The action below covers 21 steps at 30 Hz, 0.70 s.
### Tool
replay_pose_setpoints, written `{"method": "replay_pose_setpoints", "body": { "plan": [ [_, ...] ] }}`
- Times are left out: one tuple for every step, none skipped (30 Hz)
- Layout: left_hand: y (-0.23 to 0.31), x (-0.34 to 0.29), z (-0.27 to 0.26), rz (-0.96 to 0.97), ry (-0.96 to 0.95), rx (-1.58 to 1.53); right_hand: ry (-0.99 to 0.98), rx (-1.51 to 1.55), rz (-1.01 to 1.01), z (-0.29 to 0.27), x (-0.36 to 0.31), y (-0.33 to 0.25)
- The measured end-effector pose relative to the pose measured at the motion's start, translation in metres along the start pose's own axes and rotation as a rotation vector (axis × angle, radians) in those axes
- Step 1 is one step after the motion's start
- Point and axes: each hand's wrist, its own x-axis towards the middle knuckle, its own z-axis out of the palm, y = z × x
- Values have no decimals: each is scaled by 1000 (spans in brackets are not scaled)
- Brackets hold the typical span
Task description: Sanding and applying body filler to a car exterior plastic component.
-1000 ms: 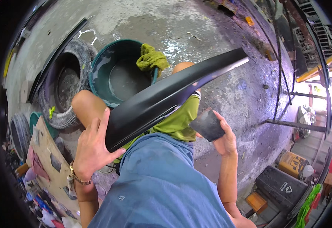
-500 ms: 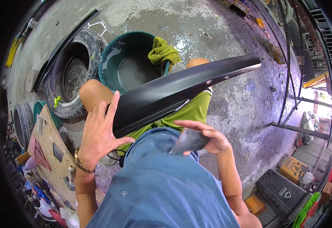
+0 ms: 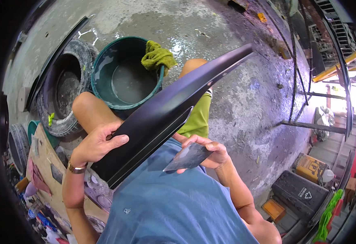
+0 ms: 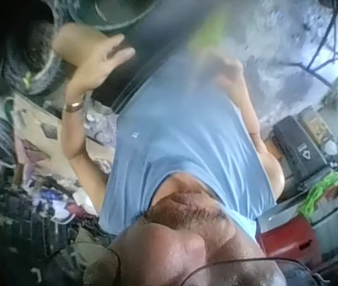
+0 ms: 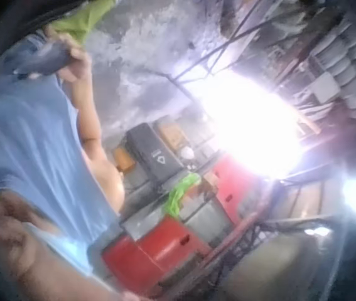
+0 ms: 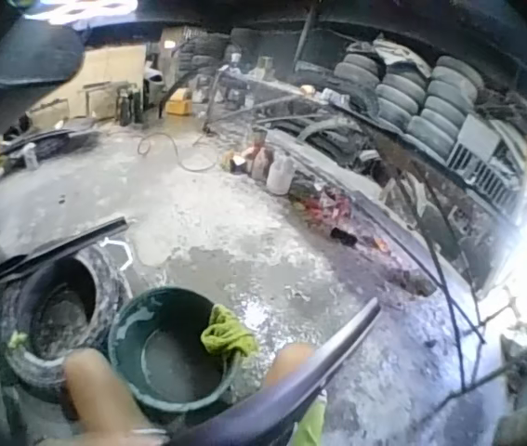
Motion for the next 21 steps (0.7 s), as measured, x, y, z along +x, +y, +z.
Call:
{"method": "replay_pose_setpoints", "body": {
  "plan": [
    [18,0,2,15,-14,-2,11,-13,-12,3,-2,-3],
    [36,3,3,-8,-4,124,-17,16,-49,9,-2,-6],
    [47,5,5,-31,17,255,-57,47,-85,12,-2,-9],
    [47,8,13,129,81,285,-54,30,-101,15,-1,-10],
    [53,14,17,151,71,291,-18,53,-145,17,-1,-12],
    [61,19,19,125,95,289,7,82,-192,18,1,-13],
    [69,23,20,99,119,288,-5,72,-215,17,2,-17],
    [68,29,22,165,144,305,-17,107,-256,12,1,-22],
    [65,36,24,181,137,342,-42,149,-304,8,3,-27],
    [58,41,25,160,162,182,-19,149,-338,7,5,-31],
    [55,46,25,138,186,24,-50,150,-367,8,7,-37],
    [55,50,28,96,199,-132,-59,159,-380,11,11,-44],
    [54,54,30,105,201,-95,-67,167,-388,13,12,-50],
    [52,58,31,173,278,-109,-37,73,-375,11,10,-56],
    [51,66,32,245,354,-123,-71,80,-394,10,10,-59],
    [53,73,36,306,426,-140,-39,97,-401,10,10,-60],
    [50,78,31,313,435,-109,-9,116,-405,11,12,-59],
    [50,83,27,328,492,-87,11,132,-398,11,10,-58],
    [51,85,23,342,552,-66,-13,142,-401,10,12,-55],
    [54,87,18,367,601,-27,3,144,-395,9,14,-52],
    [56,89,14,368,617,-8,21,143,-382,7,17,-50]
  ]
}}
